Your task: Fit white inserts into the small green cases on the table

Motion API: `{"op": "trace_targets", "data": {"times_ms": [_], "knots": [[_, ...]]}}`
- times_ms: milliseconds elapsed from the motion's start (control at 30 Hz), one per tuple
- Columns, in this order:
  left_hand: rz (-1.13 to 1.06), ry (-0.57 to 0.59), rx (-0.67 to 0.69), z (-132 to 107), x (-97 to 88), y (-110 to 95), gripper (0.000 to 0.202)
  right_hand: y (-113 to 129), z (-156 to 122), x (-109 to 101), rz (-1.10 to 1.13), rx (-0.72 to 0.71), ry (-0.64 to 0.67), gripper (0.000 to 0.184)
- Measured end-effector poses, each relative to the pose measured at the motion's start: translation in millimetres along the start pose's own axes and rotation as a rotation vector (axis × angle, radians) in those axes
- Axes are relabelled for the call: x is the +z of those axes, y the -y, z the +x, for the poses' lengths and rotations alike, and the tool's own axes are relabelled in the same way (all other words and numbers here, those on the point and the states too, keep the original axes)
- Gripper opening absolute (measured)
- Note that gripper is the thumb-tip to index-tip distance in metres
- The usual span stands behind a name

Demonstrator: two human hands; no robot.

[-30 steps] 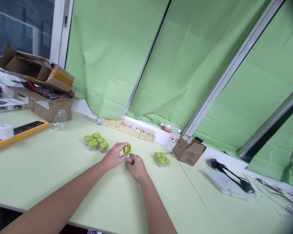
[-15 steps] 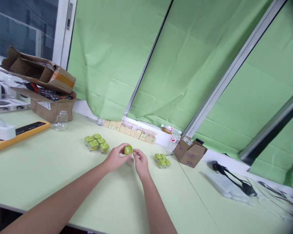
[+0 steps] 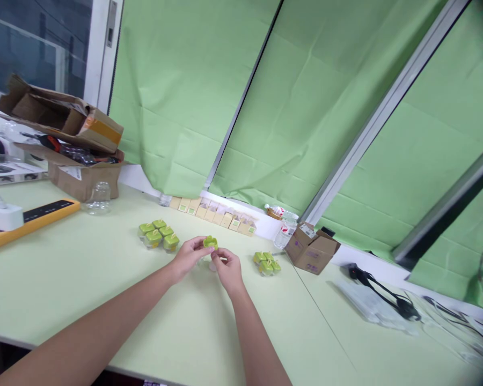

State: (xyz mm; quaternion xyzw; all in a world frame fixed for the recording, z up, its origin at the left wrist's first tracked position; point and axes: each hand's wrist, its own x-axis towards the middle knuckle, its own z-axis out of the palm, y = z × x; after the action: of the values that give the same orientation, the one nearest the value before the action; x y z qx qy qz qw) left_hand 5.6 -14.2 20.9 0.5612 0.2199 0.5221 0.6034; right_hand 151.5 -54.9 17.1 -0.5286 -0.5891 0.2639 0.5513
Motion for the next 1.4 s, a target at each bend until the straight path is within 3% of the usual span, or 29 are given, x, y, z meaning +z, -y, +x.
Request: {"op": "trace_targets", "data": {"times_ms": [167,333,433,567,733,1200,1400], "knots": [[0.036,0.020,0.021,4.4,-2.3,8.9,0.041,0.5,0.0,0.2,-0.009,0.012,0.003,0.020],[0.266,0.017,0.201,5.9,-2.8,13.7,0.040,3.8,1.7,-5.0,0.164,0.045,-0.107,0.019],[0.515,0.008,0.343,0.9,-2.4,10.7,0.041,8.4,0.4,-6.5,0.058,-0.054,-0.158,0.017],[0.703,0.044,0.474,-5.0,-1.7,6.9,0.043,12.5,-3.4,-2.6,-0.103,-0.188,-0.115,0.015],[0.880,0.069,0.567,-6.1,-0.6,5.2,0.044,8.2,-4.5,3.3,-0.190,-0.209,-0.140,0.014],[0.866,0.102,0.629,-7.9,1.1,5.9,0.048,11.7,-5.7,9.9,-0.181,-0.213,-0.263,0.008],[0.912,0.019,0.628,-7.2,1.8,7.3,0.047,10.4,-6.6,10.9,-0.116,-0.223,-0.228,0.019]]}}
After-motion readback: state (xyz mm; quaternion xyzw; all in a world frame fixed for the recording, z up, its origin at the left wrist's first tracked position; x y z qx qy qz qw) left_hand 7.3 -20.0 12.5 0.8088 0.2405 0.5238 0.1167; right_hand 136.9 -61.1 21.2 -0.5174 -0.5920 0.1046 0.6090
